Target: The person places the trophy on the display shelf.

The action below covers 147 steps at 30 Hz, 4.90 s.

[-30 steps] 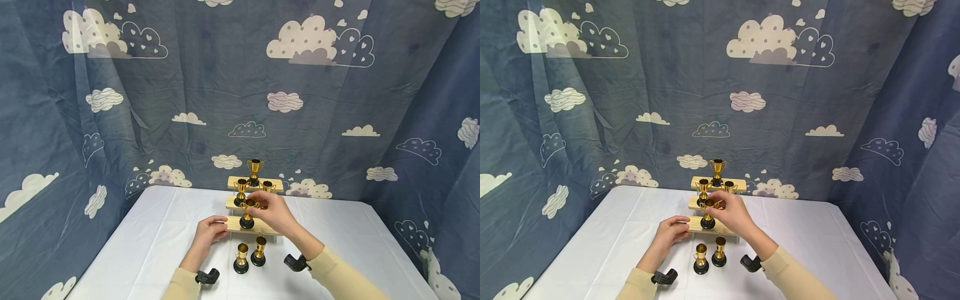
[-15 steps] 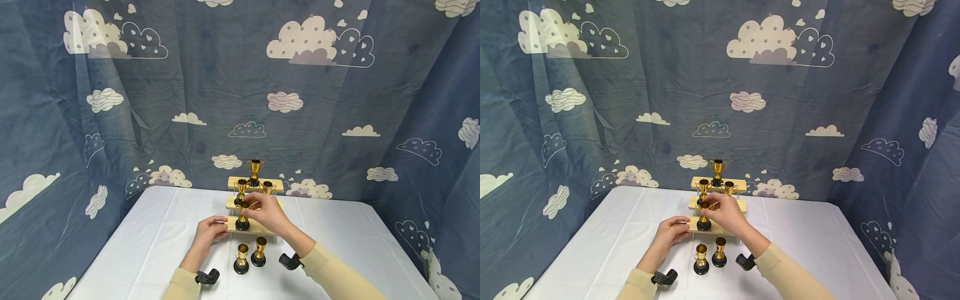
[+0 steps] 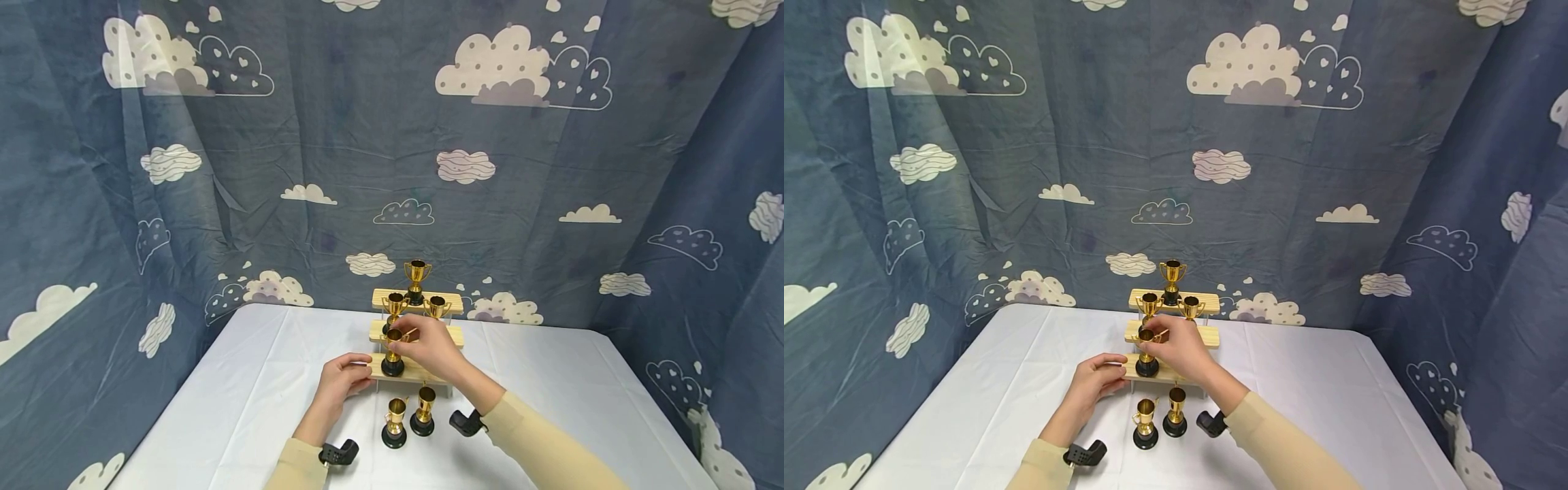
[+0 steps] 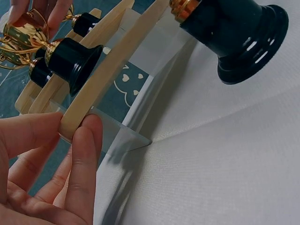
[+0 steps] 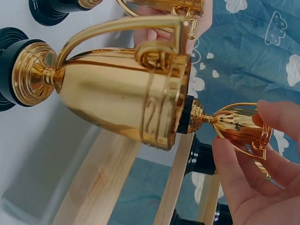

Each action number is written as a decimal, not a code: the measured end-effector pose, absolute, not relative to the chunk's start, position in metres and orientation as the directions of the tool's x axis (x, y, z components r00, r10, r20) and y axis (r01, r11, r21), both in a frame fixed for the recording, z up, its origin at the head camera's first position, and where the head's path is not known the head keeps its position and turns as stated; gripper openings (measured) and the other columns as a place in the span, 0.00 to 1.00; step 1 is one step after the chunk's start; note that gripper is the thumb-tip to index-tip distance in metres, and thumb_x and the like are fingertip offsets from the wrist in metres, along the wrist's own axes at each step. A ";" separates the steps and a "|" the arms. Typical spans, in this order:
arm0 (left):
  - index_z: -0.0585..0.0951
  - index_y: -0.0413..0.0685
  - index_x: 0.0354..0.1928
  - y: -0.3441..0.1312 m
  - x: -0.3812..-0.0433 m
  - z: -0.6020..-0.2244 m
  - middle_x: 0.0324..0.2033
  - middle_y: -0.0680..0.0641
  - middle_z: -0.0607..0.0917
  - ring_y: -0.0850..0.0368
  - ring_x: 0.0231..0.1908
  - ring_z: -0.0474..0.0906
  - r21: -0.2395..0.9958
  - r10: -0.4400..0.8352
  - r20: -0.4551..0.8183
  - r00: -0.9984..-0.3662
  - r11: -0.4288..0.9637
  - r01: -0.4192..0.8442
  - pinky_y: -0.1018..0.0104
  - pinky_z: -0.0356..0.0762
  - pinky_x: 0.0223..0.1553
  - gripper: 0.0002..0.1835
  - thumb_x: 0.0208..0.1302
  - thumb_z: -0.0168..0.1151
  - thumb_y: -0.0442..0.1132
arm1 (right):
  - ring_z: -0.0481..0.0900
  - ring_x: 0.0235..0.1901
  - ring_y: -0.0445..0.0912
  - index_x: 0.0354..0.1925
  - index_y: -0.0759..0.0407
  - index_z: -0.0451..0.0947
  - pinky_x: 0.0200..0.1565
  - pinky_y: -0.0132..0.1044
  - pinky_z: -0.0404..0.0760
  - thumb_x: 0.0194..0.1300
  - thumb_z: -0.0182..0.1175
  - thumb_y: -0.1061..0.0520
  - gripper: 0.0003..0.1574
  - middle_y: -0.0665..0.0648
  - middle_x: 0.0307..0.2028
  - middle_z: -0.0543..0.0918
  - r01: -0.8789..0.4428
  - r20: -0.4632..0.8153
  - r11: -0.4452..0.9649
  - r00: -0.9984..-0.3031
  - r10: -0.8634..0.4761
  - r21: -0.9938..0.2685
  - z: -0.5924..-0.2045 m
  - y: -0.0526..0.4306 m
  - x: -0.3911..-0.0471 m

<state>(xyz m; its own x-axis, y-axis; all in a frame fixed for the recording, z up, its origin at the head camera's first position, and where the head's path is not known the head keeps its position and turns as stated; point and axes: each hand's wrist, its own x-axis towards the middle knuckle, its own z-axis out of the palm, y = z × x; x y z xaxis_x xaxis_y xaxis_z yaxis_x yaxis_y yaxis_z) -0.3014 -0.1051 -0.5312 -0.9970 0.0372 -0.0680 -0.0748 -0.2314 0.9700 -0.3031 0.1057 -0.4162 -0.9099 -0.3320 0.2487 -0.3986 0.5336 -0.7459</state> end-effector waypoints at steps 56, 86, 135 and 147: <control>0.83 0.32 0.49 -0.105 -0.299 -0.530 0.34 0.40 0.88 0.53 0.31 0.87 0.974 0.040 -0.059 -0.997 -0.217 -0.067 0.59 0.88 0.40 0.16 0.58 0.69 0.27 | 0.84 0.39 0.44 0.50 0.48 0.83 0.41 0.38 0.85 0.61 0.73 0.51 0.18 0.46 0.43 0.85 -0.393 0.259 0.547 -0.915 -0.308 -0.739 -0.426 0.102 -0.308; 0.83 0.31 0.49 -0.105 -0.299 -0.531 0.33 0.39 0.88 0.52 0.30 0.87 0.969 0.046 -0.058 -0.997 -0.236 -0.067 0.61 0.88 0.38 0.16 0.57 0.68 0.26 | 0.85 0.40 0.47 0.58 0.54 0.81 0.41 0.39 0.85 0.60 0.74 0.51 0.29 0.52 0.43 0.86 -0.398 0.267 0.563 -0.915 -0.303 -0.724 -0.417 0.108 -0.299; 0.83 0.32 0.50 -0.104 -0.300 -0.530 0.36 0.36 0.87 0.49 0.32 0.88 0.967 0.036 -0.087 -0.996 -0.235 -0.093 0.63 0.88 0.37 0.16 0.57 0.69 0.26 | 0.84 0.39 0.42 0.53 0.46 0.83 0.42 0.37 0.84 0.61 0.73 0.52 0.21 0.46 0.42 0.84 -0.379 0.222 0.595 -0.921 -0.321 -0.709 -0.423 0.159 -0.260; 0.84 0.34 0.49 -0.104 -0.299 -0.531 0.33 0.39 0.88 0.49 0.31 0.88 0.967 0.034 -0.090 -0.995 -0.236 -0.095 0.65 0.87 0.36 0.15 0.58 0.69 0.27 | 0.84 0.41 0.46 0.53 0.46 0.82 0.42 0.35 0.86 0.61 0.72 0.53 0.21 0.51 0.44 0.84 -0.385 0.195 0.528 -0.904 -0.380 -0.757 -0.432 0.167 -0.252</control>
